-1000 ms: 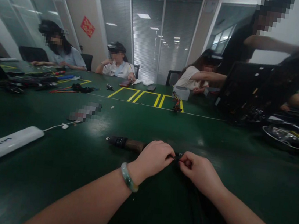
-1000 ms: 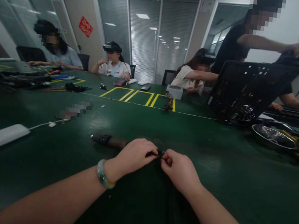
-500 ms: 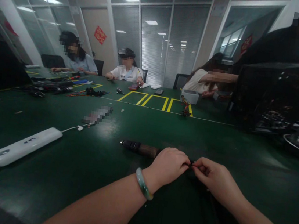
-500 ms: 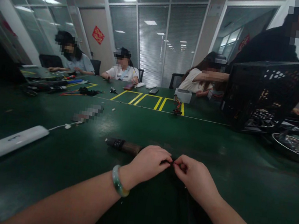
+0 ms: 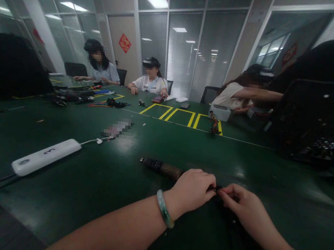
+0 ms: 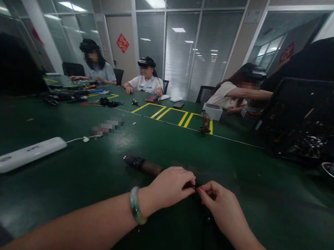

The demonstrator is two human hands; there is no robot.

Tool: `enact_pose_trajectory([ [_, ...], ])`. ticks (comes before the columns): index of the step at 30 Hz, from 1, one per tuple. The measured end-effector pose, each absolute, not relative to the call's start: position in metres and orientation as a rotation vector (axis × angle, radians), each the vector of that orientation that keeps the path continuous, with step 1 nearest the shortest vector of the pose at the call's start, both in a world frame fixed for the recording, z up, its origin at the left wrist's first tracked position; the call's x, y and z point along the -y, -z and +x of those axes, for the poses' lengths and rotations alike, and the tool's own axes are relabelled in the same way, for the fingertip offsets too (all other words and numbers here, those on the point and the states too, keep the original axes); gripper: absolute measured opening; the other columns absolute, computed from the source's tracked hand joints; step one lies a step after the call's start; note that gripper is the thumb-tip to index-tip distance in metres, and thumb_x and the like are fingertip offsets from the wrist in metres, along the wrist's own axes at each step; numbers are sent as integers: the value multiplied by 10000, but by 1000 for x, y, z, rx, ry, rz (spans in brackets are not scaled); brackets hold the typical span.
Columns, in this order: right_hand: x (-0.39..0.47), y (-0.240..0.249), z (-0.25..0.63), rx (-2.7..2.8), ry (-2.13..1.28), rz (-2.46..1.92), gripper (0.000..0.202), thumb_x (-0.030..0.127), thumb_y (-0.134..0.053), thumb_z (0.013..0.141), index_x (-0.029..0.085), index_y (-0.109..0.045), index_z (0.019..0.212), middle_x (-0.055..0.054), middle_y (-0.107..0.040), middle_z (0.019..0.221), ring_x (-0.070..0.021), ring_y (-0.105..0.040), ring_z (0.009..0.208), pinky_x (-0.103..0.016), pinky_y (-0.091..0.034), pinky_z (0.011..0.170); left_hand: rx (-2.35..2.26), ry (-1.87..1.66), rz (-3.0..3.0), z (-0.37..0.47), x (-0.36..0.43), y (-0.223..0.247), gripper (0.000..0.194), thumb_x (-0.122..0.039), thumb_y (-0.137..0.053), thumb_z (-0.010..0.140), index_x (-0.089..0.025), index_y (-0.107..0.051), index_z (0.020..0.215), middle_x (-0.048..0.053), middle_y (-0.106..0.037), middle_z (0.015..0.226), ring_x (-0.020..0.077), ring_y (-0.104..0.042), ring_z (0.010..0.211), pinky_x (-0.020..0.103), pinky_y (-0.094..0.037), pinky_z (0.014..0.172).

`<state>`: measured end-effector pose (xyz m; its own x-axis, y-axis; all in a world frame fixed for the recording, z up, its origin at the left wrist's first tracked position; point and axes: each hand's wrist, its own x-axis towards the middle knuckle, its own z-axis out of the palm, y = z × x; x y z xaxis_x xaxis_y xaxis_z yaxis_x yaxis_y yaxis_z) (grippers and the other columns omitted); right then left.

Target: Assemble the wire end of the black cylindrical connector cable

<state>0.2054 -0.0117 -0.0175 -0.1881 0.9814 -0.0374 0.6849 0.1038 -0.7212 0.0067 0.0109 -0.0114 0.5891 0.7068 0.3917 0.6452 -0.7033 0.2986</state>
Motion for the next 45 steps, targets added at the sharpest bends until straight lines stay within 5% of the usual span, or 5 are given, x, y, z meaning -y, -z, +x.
enact_pose_trajectory([
  [45, 15, 14, 202, 1908, -825, -1516, 157, 318, -539, 859, 193, -631, 842, 4, -682, 786, -151, -627, 703, -232, -427, 606, -1120, -725, 2704, 7, -11, 11, 93, -235, -631, 867, -209, -619, 955, 11, -645, 981, 194, -578, 927, 367, -447, 861],
])
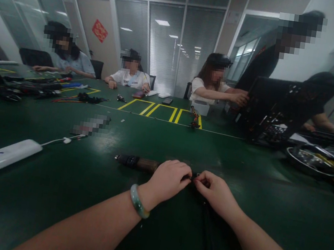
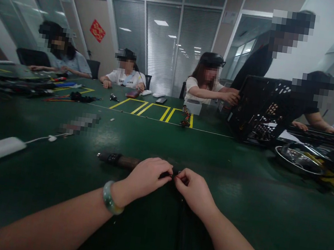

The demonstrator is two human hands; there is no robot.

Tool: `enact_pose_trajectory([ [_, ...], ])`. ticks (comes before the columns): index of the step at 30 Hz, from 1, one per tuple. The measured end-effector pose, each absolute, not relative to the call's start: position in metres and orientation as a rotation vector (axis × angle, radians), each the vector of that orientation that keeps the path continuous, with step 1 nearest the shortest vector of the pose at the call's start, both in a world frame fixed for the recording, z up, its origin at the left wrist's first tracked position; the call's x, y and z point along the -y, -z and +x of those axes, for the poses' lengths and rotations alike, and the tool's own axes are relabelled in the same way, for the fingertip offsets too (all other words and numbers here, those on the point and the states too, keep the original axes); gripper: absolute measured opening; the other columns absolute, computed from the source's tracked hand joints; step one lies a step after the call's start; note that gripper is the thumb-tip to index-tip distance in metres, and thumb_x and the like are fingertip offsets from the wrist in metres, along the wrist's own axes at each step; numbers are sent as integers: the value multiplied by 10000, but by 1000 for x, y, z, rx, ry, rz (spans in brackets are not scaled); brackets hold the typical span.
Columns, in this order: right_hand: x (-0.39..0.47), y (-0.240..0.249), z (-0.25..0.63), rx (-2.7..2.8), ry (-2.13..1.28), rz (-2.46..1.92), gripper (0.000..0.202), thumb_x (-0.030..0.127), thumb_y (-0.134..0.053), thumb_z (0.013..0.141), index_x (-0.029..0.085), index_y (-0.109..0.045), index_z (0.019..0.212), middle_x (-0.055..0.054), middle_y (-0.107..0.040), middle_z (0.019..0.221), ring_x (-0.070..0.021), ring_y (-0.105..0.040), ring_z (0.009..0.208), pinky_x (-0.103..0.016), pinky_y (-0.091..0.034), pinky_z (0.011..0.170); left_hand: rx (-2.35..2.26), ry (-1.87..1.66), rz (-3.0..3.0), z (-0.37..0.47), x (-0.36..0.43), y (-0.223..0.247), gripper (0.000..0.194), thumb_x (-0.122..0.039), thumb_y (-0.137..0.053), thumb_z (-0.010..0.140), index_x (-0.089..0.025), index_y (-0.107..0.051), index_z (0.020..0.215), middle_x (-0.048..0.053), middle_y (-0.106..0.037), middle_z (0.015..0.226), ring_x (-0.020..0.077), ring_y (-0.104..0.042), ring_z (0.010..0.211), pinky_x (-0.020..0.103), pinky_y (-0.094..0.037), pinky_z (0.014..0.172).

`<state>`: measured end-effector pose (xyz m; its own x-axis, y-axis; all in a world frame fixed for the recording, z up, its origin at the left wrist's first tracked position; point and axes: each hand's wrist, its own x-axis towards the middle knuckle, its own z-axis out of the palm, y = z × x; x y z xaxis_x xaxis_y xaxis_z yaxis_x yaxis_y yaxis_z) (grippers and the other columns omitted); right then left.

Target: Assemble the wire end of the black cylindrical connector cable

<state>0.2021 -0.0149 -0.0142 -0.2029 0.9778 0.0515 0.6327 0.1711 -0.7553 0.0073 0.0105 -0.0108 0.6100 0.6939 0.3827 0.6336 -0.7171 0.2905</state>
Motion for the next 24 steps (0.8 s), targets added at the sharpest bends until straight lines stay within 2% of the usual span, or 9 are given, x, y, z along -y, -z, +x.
enact_pose_trajectory([
  [7, 14, 15, 205, 1878, -851, -1515, 142, 300, -550, 848, 189, -636, 831, 7, -682, 785, -148, -625, 706, -230, -429, 614, -1097, -737, 2715, 7, -12, 13, 73, -241, -602, 883, -221, -624, 949, -2, -641, 1008, 189, -576, 957, 368, -437, 896],
  [11, 12, 19, 207, 1869, -860, -1522, 152, 314, -555, 851, 192, -638, 815, 10, -683, 770, -149, -626, 695, -232, -428, 607, -1133, -757, 2710, 8, -12, 13, 139, -219, -605, 871, -219, -602, 1010, 6, -641, 1016, 199, -576, 958, 372, -447, 873],
  [24, 11, 20, 208, 1869, -897, -1461, 123, 297, -574, 849, 194, -631, 814, 11, -693, 782, -150, -634, 718, -231, -437, 631, -1118, -772, 2695, 7, -12, 15, 122, -274, -630, 871, -208, -607, 971, 17, -642, 1029, 210, -581, 962, 388, -452, 876],
])
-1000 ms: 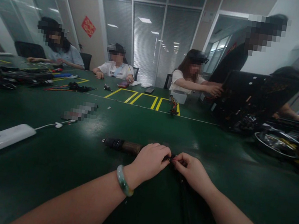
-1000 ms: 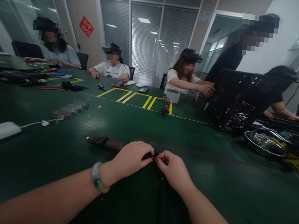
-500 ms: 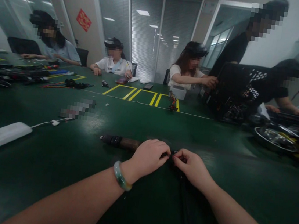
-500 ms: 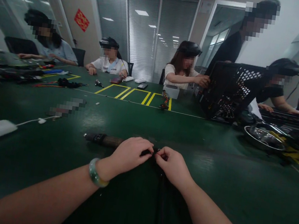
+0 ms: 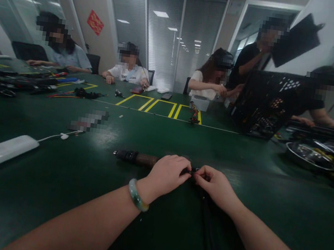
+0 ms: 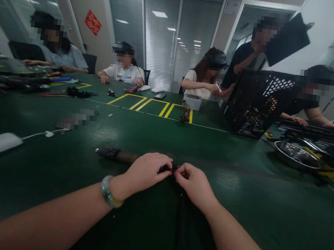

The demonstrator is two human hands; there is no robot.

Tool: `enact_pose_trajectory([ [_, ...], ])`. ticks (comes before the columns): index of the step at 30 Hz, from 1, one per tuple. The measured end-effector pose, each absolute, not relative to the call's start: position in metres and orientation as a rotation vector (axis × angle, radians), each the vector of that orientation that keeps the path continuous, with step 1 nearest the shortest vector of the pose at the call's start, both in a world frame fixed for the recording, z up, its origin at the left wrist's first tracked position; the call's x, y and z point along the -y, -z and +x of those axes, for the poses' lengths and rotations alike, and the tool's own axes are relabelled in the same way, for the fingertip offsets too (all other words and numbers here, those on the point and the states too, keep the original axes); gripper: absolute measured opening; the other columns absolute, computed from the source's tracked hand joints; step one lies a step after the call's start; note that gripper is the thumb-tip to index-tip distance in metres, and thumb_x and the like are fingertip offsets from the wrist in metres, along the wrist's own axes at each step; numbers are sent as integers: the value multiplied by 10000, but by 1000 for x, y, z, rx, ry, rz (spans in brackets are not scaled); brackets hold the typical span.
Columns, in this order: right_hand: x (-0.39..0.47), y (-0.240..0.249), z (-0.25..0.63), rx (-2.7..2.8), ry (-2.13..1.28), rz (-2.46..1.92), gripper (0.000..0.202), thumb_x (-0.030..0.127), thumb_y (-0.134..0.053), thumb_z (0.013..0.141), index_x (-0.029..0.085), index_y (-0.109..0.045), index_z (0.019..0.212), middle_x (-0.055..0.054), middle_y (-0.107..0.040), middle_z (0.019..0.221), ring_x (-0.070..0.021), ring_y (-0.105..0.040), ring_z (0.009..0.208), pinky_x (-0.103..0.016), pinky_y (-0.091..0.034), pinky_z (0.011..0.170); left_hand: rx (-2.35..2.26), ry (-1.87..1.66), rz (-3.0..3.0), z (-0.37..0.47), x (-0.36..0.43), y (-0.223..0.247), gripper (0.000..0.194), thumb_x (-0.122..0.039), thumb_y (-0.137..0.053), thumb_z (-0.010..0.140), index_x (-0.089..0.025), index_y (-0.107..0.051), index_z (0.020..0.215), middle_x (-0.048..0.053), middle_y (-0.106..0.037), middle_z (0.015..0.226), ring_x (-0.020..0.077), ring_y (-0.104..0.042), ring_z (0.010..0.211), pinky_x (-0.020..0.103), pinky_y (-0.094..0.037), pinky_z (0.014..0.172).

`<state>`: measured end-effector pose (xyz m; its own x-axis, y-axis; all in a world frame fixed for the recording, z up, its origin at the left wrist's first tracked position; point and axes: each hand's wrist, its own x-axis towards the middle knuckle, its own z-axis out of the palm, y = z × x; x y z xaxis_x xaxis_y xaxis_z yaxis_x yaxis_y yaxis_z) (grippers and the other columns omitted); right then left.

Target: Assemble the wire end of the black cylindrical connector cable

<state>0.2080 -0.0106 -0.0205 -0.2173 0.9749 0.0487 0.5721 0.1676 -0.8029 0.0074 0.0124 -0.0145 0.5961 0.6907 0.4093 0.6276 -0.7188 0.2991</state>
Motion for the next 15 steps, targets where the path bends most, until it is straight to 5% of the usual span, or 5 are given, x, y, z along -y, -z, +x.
enact_pose_trajectory([
  [15, 10, 19, 208, 1869, -883, -1471, 124, 300, -577, 852, 200, -646, 829, 10, -696, 784, -150, -642, 727, -235, -444, 646, -1132, -740, 2724, 8, -12, 13, 97, -216, -607, 867, -204, -576, 958, 15, -628, 965, 202, -574, 904, 373, -455, 835],
])
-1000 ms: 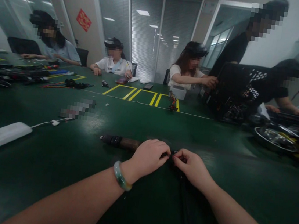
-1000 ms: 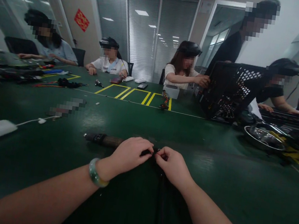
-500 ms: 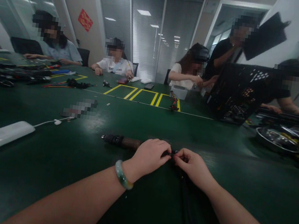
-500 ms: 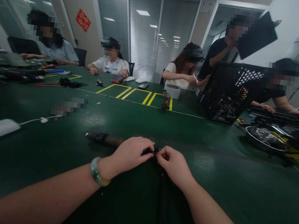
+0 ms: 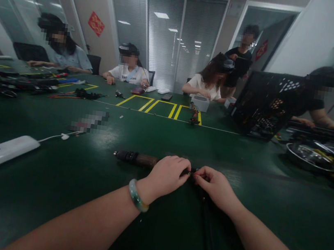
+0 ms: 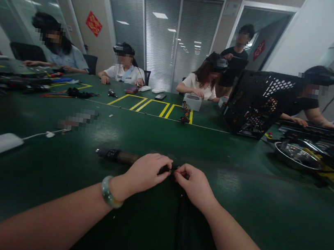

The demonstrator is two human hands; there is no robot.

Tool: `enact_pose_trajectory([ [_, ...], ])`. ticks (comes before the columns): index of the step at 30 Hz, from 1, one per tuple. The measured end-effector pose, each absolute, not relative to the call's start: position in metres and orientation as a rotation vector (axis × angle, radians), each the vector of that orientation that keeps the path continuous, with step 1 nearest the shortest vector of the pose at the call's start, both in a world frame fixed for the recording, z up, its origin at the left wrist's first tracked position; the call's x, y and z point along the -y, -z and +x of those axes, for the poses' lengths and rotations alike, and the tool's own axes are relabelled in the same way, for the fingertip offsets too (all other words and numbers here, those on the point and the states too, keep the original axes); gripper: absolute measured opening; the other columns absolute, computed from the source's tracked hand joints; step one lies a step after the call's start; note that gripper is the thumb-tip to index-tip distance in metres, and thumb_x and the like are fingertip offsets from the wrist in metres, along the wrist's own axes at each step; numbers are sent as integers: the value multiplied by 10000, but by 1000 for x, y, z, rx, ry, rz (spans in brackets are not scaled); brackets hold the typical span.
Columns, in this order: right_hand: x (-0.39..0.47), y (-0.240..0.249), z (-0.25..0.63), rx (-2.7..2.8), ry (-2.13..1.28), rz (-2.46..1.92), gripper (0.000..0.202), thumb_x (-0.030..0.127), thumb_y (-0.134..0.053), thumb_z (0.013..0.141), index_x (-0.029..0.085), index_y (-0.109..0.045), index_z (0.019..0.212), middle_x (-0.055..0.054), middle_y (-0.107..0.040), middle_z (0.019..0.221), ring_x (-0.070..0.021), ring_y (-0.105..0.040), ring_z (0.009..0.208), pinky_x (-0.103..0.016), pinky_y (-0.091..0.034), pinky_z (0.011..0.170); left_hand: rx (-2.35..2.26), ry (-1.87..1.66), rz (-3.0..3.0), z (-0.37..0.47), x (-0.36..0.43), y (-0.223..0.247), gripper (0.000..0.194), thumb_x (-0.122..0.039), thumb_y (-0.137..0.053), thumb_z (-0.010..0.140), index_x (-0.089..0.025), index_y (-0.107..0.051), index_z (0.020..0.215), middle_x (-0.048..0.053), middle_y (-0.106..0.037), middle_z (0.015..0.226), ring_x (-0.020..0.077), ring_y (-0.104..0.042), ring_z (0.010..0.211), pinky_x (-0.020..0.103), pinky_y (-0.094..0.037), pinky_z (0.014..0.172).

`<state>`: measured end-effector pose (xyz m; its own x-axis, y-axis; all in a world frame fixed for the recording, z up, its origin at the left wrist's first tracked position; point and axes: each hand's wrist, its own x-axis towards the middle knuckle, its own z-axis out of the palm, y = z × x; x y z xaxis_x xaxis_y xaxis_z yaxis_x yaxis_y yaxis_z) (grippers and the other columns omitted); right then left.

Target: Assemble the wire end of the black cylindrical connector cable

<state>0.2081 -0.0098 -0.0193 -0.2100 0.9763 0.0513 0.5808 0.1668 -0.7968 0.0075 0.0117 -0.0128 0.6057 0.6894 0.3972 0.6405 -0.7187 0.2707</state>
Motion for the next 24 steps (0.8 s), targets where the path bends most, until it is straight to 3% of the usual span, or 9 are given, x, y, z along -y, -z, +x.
enact_pose_trajectory([
  [24, 10, 21, 207, 1858, -866, -1420, 137, 305, -577, 832, 194, -658, 834, -4, -688, 791, -162, -633, 729, -247, -450, 646, -1150, -682, 2749, 7, -12, 11, 128, -271, -629, 877, -207, -585, 980, 15, -635, 983, 205, -580, 943, 365, -452, 851],
])
